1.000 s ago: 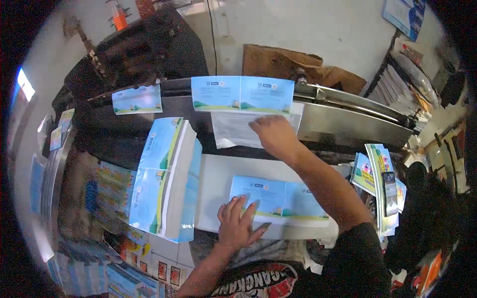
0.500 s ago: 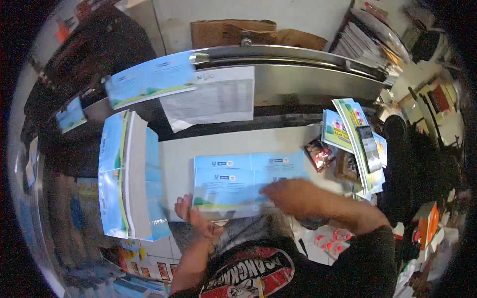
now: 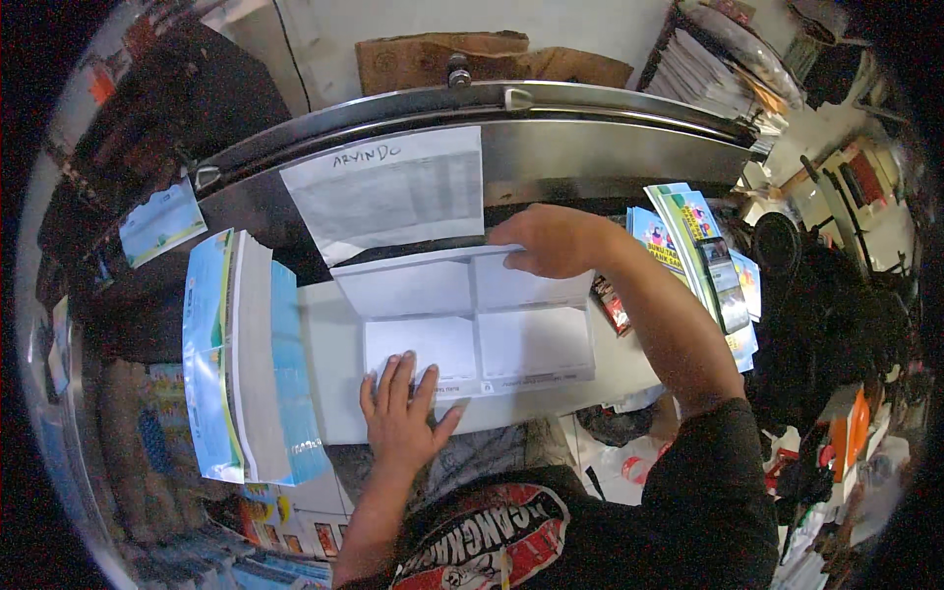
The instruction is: The person folds paper sheets, inserts them into booklet covers, and aligns and stacks the assembled booklets by hand.
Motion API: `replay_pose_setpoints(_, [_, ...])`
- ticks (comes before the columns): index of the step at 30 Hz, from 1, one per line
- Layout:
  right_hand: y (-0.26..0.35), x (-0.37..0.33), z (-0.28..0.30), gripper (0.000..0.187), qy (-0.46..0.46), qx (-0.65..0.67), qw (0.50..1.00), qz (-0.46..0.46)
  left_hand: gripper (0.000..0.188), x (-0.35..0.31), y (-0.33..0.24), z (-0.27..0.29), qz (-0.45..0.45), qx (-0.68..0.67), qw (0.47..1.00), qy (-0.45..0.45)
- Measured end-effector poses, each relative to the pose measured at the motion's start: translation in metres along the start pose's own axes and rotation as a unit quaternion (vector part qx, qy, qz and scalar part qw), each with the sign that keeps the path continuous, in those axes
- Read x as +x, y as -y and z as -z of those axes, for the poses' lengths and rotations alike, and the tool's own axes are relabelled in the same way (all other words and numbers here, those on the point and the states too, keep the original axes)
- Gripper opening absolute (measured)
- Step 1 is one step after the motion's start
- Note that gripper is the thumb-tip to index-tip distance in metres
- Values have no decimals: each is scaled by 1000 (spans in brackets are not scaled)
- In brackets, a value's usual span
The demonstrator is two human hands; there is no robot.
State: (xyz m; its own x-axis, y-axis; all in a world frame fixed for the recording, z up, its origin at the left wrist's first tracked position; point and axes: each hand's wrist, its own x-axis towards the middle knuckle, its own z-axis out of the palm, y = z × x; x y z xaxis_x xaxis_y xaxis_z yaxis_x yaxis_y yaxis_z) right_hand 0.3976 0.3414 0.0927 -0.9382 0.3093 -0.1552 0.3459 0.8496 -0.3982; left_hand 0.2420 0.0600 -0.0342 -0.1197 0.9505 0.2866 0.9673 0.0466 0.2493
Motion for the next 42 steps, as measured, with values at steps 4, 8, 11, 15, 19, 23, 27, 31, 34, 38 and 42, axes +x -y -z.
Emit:
replay_pose_setpoints(4, [-4,5,1,29,2,7,1000,-3,59,5,-1,-3,3,-3,1000,-7])
replay_pose_setpoints(8, [8,10,11,31,-1,2,1000,5,64,6,5,-5,-7,-9,1000,-9])
replay_pose_setpoints(11, [10,13,37,31,-149,-93,982,76,71,3,2,6,37,7,999,-18])
replay_pose_setpoints(15, [79,17,122,37,-522,-117,845,15,77,-4,5,-3,42,-5,998,-56])
replay_pose_setpoints(19, [92,105,117,36,-601,-310,730,98,73,-7,4,2,36,-8,997,-74])
replay_pose_setpoints(23, [71,176,34,35,-369,-302,877,65,71,-14,11,9,33,-55,989,-137])
replay_pose_setpoints(27, [54,148,-26,36,-254,-263,927,78,54,-16,7,93,15,-336,913,-233])
replay_pose_setpoints(31, [71,65,-66,45,-129,-124,983,48,48,-28,-7,192,-79,-572,761,-295])
replay_pose_setpoints(34, [98,-6,-91,61,-25,-145,988,-44,46,-36,-24,232,-85,-676,671,-292])
replay_pose_setpoints(38, [100,-61,-129,67,-43,-226,973,-13,43,-41,-46,242,-60,-723,623,-291])
replay_pose_setpoints(42, [110,-77,-141,69,45,-165,985,-39,41,-42,-50,239,-42,-739,606,-291])
